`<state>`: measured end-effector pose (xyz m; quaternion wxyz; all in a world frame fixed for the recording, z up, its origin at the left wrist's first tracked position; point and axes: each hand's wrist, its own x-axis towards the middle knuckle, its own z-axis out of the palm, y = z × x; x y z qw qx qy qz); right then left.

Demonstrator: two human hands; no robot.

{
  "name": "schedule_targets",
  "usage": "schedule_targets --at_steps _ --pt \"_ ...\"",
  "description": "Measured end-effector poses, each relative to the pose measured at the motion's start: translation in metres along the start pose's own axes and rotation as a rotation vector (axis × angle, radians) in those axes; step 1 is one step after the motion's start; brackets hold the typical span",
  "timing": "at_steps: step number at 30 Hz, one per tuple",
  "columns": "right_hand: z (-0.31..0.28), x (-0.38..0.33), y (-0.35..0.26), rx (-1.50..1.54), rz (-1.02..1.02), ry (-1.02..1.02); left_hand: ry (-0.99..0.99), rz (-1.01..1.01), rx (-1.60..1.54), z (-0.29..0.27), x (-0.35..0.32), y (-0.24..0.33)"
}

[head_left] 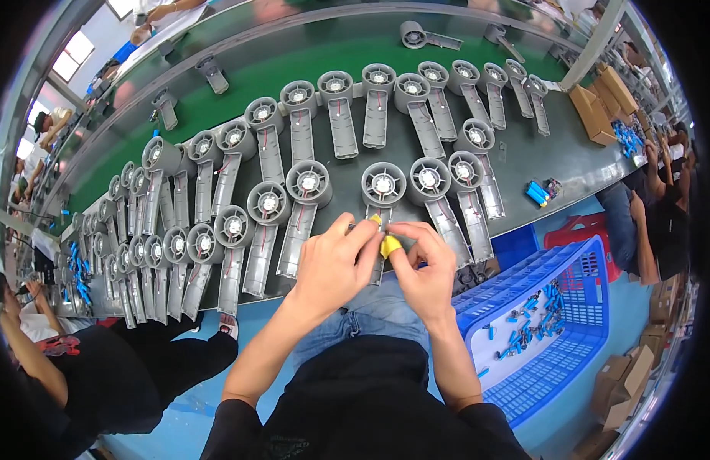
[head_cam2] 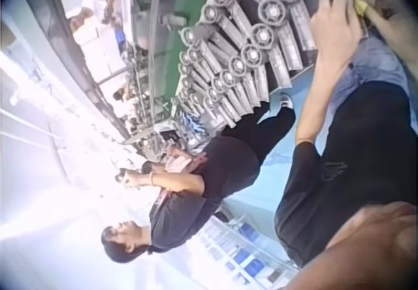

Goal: The person assembles small electronic components and yellow switches into handheld fan casings by hand at an industrial manual assembly station.

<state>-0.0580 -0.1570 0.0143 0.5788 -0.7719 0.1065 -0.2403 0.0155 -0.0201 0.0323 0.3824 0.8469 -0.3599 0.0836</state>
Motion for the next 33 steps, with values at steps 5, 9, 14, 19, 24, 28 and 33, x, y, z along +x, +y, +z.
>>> schedule_targets --at_steps 5,9,14,19,24,28,33 --pt "0.013 0.016 0.025 -0.035 -0.204 -0.038 0.070 -0.246 -0.300 0.001 0.007 0.002" --pt "0.017 0.020 0.030 -0.115 -0.361 0.000 0.028 -0.337 -0.369 -0.004 0.004 0.001" --pt "0.020 0.021 0.026 -0.110 -0.329 0.023 0.110 -0.075 -0.223 0.004 -0.010 -0.013" --pt "0.020 0.022 0.029 -0.104 -0.329 0.008 0.085 -0.198 -0.279 0.007 -0.017 -0.013" --pt "0.021 0.024 0.031 -0.099 -0.355 0.004 0.159 -0.139 -0.231 0.006 -0.013 -0.010" --pt "0.021 0.025 0.032 -0.118 -0.363 0.001 0.152 -0.088 -0.149 0.005 -0.012 -0.010" --pt "0.017 0.024 0.032 -0.090 -0.354 -0.008 0.110 -0.008 -0.047 0.002 -0.012 -0.010"
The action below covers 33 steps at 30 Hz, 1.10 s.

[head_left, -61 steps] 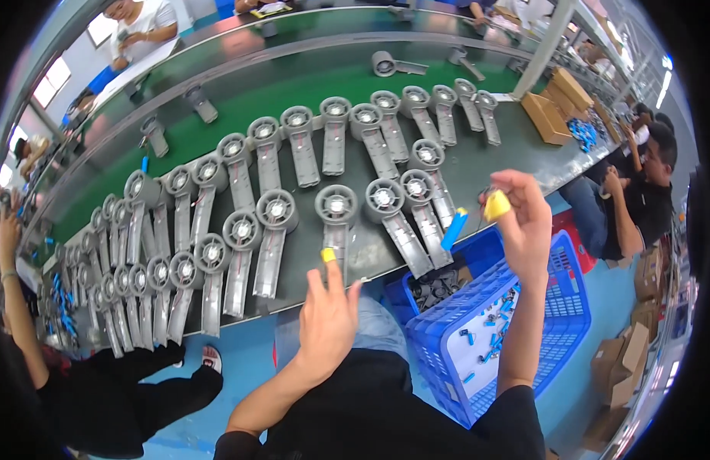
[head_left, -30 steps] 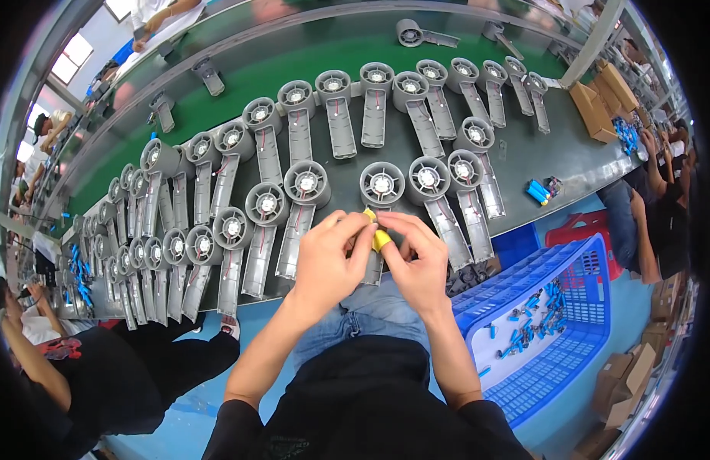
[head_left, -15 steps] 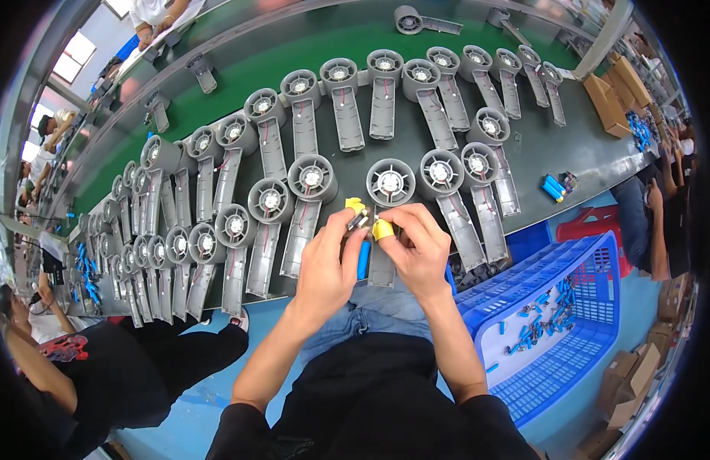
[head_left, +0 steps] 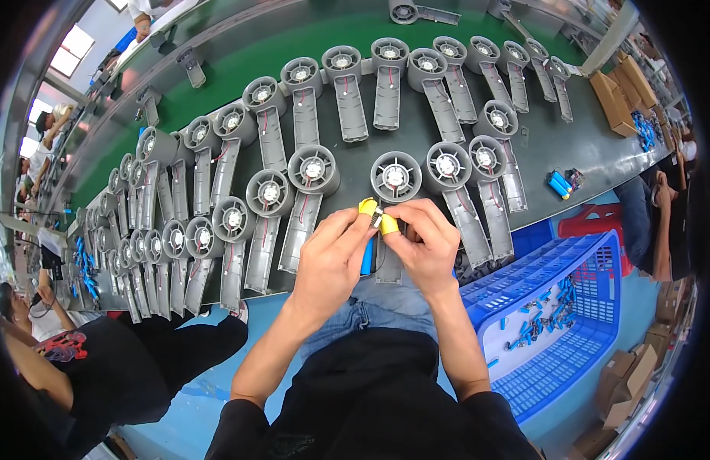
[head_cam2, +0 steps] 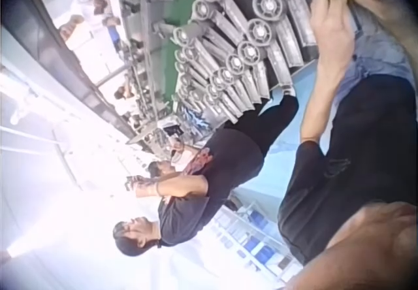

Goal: The person assembles small electronic components and yellow switches into handheld fan casings by hand at an industrial manual assembly station.

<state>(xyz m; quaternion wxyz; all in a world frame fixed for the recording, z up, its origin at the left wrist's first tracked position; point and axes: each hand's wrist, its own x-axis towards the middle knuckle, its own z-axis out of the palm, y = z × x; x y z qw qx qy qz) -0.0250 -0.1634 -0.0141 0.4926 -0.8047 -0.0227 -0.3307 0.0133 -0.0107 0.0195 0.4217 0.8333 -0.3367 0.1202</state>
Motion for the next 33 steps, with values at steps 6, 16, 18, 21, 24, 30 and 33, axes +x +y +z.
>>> schedule_targets --at_steps 6,16,18,21,24,30,33 --pt "0.000 0.000 0.004 0.009 -0.045 -0.025 -0.068 -0.070 -0.114 -0.006 0.004 0.003" --pt "-0.001 0.000 0.008 -0.116 -0.111 -0.060 -0.229 0.010 -0.115 -0.017 0.012 -0.006" --pt "-0.001 0.001 0.008 -0.158 -0.161 -0.058 -0.239 0.012 -0.113 -0.020 0.015 -0.006" --pt "-0.002 0.000 0.008 -0.159 -0.185 -0.058 -0.309 -0.010 -0.151 -0.024 0.018 -0.008" --pt "0.000 0.001 0.009 -0.115 -0.208 -0.017 -0.339 0.034 -0.160 -0.025 0.020 -0.010" --pt "-0.002 0.000 0.011 -0.096 -0.235 -0.028 -0.346 0.022 -0.209 -0.025 0.017 -0.009" --pt "-0.003 0.000 0.009 -0.095 -0.241 -0.028 -0.330 -0.009 -0.226 -0.023 0.015 -0.010"
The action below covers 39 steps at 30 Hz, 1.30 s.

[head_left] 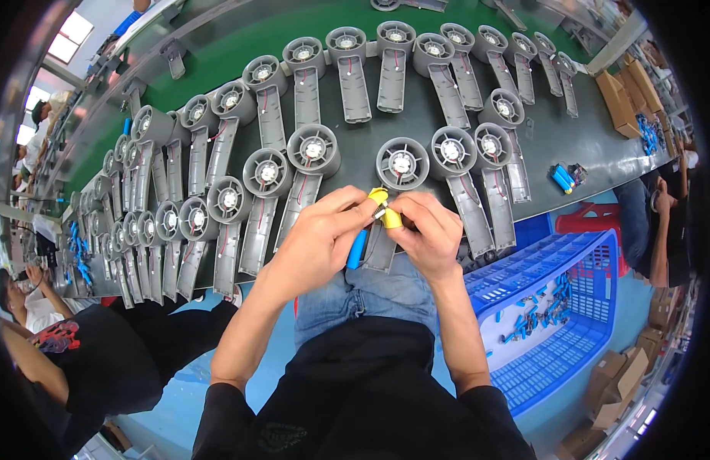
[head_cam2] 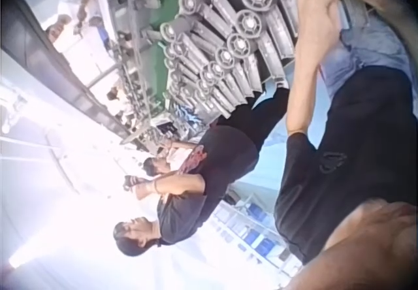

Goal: The person assembles small electronic components and yellow switches into handheld fan casings by hand at an industrial manual assembly station.

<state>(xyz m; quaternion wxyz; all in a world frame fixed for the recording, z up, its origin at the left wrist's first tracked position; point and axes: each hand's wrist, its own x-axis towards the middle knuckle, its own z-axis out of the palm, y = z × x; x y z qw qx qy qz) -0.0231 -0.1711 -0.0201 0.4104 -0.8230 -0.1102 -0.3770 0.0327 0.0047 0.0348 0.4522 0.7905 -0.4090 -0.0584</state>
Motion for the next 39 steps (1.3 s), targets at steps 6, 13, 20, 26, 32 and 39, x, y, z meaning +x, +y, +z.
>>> schedule_targets --at_steps 6,13,20,26,32,39 --pt "0.000 -0.001 0.003 -0.031 -0.050 0.025 -0.059 0.015 -0.022 -0.004 0.005 -0.002" --pt "-0.002 -0.003 0.000 -0.021 -0.036 -0.006 -0.070 0.085 0.033 -0.008 0.005 -0.002" --pt "-0.004 -0.008 -0.020 -0.161 -0.039 0.038 0.014 0.003 0.019 0.002 -0.002 -0.004" --pt "-0.006 -0.029 -0.059 0.207 0.867 -0.058 0.106 -0.103 -0.073 -0.006 -0.001 0.003" --pt "-0.031 0.017 -0.082 0.372 0.960 0.084 0.165 -0.298 -0.735 -0.015 0.024 0.012" --pt "0.064 0.217 -0.042 -0.136 0.350 -0.408 0.369 -0.331 -0.415 -0.177 0.108 -0.053"
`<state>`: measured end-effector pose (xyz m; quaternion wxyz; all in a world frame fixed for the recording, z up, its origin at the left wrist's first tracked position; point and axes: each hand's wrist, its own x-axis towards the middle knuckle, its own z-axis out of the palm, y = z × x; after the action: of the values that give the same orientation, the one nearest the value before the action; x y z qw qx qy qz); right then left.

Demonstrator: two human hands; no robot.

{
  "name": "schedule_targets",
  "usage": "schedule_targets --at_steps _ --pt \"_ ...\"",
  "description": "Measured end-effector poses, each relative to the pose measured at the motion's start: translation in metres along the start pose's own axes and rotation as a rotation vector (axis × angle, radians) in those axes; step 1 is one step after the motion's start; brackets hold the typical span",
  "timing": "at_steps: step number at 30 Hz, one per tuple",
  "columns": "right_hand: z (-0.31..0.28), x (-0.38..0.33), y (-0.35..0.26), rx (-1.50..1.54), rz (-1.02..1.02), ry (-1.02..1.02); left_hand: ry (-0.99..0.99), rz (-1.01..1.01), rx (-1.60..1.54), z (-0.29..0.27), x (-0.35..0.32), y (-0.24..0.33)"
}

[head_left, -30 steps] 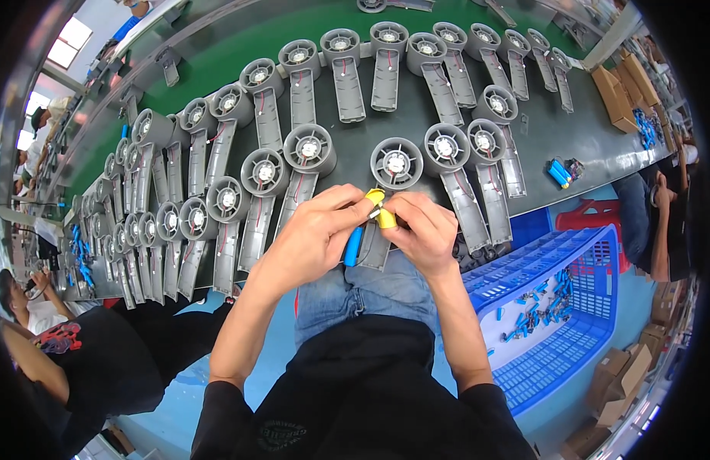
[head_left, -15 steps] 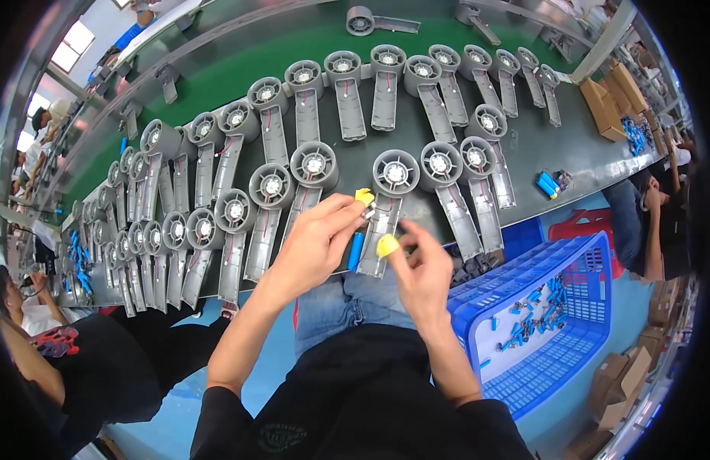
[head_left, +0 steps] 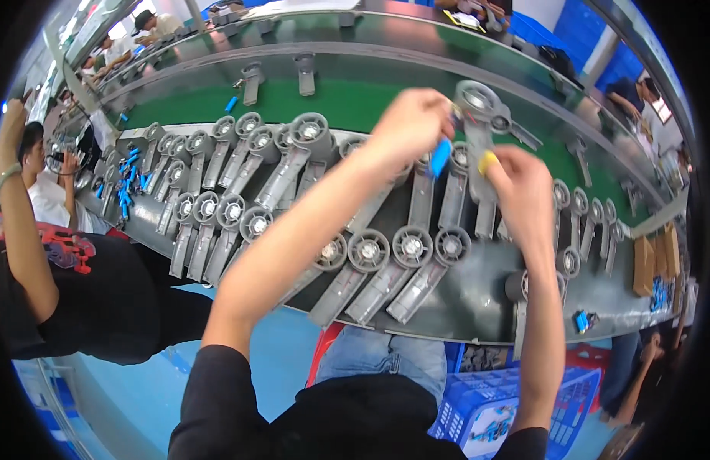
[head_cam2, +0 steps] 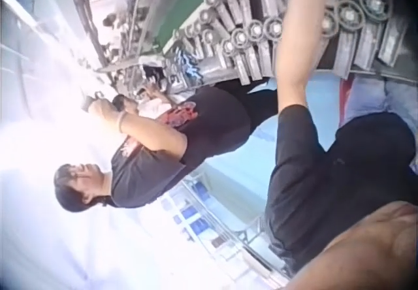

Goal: The person assembles small electronic components and yellow switches into handheld fan casings by hand at an industrial manual assembly station.

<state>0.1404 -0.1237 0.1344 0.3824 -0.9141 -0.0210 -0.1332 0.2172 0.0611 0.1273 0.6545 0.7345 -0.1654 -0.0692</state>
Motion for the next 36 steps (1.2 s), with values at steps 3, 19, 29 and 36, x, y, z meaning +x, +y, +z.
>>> schedule_targets --at_steps 3,19,29,36 --pt "0.052 0.097 0.006 0.037 -0.092 -0.076 0.097 -0.181 0.069 -0.057 0.070 -0.005" --pt "0.122 0.160 0.035 -0.236 -0.173 -0.307 0.364 -0.398 1.358 -0.330 0.184 -0.159" --pt "-0.137 0.025 0.119 -0.300 0.275 -0.018 0.551 0.138 1.184 -0.417 0.180 -0.182" --pt "-0.254 -0.144 0.229 -0.748 0.759 0.067 0.406 0.425 0.950 -0.272 0.135 -0.052"
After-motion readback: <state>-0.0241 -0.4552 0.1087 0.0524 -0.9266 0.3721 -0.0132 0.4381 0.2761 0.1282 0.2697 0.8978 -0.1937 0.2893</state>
